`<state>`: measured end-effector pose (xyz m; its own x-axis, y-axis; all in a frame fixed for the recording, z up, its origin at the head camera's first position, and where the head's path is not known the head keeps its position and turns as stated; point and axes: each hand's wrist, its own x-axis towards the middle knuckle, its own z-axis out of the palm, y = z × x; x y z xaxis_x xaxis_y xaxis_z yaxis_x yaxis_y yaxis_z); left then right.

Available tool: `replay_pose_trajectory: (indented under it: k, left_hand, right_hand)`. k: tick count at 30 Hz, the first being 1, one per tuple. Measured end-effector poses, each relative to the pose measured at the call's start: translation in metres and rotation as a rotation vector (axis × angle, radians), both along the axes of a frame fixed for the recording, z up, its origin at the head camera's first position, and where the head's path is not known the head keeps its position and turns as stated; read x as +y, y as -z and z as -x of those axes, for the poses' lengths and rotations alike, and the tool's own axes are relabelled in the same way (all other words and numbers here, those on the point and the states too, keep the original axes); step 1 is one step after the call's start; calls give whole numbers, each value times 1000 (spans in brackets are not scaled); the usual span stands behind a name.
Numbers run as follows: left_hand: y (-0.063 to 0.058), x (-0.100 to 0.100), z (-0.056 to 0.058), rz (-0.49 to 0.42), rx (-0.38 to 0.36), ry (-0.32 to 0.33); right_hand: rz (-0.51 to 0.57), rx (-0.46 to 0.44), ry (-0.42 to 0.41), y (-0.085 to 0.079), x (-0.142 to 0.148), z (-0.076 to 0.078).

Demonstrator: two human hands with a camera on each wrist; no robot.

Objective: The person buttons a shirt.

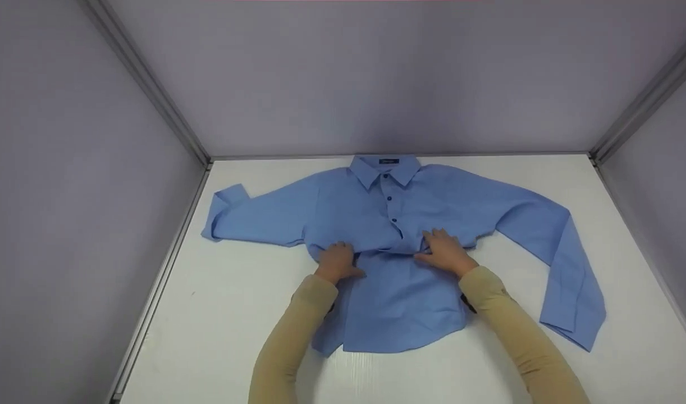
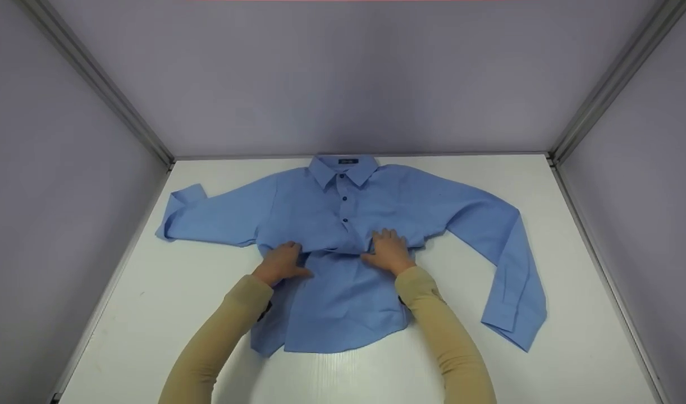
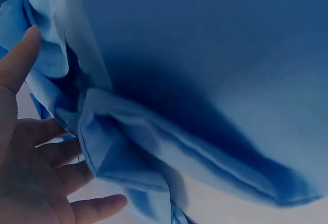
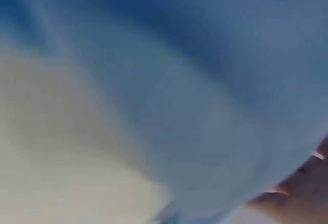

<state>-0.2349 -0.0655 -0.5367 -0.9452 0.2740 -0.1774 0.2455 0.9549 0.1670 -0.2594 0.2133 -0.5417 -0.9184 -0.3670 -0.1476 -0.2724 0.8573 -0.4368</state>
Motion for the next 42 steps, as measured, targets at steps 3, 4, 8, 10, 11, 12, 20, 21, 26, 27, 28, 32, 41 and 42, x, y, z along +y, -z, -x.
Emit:
replay_pose_trajectory:
  k: [3, 4, 8, 10, 11, 12, 20, 21, 26, 27, 28, 32, 41, 42]
  left_hand:
    - [8, 7, -3, 47, -6, -10]
    - [11, 8, -3, 65, -4, -14]
    - [18, 14, 1, 114, 15, -14]
    - [18, 16, 5, 118, 25, -20]
    - [17, 16, 7, 119, 24, -27]
    - [15, 16, 9, 120, 21, -35]
    - [2, 14, 15, 171, -77, -57]
    - [1, 14, 16, 166, -81, -57]
    - [-4, 11, 19, 109, -106, -83]
    - [-2, 10, 20, 101, -105, -85]
    - [0, 9, 20, 98, -101, -85]
    - [11, 8, 20, 120, -69, -82]
    - [27, 12, 14, 171, 108, -105]
    - [27, 14, 13, 178, 155, -100]
  right_hand:
    - [-123, -28, -29, 2, -10, -8]
    - [-148, -34, -18, 3, -11, -10]
    - [-215, -38, 17, 5, -10, -9]
    - [-222, -40, 25, 3, -10, -6]
    - [-225, -42, 28, 2, -10, -5]
    - [-227, -47, 31, 1, -11, -4]
    - [-272, -98, 24, -3, -16, 7]
    - [-277, -104, 26, -3, -16, 8]
    - [-290, -126, 41, -3, -16, 13]
    - [-291, -130, 43, -3, -16, 13]
    - [-292, -137, 44, -3, -16, 14]
    - [-301, -161, 59, -1, -17, 15]
    - [-345, 138, 61, 19, -22, 13]
    - [-350, 202, 61, 19, -24, 12]
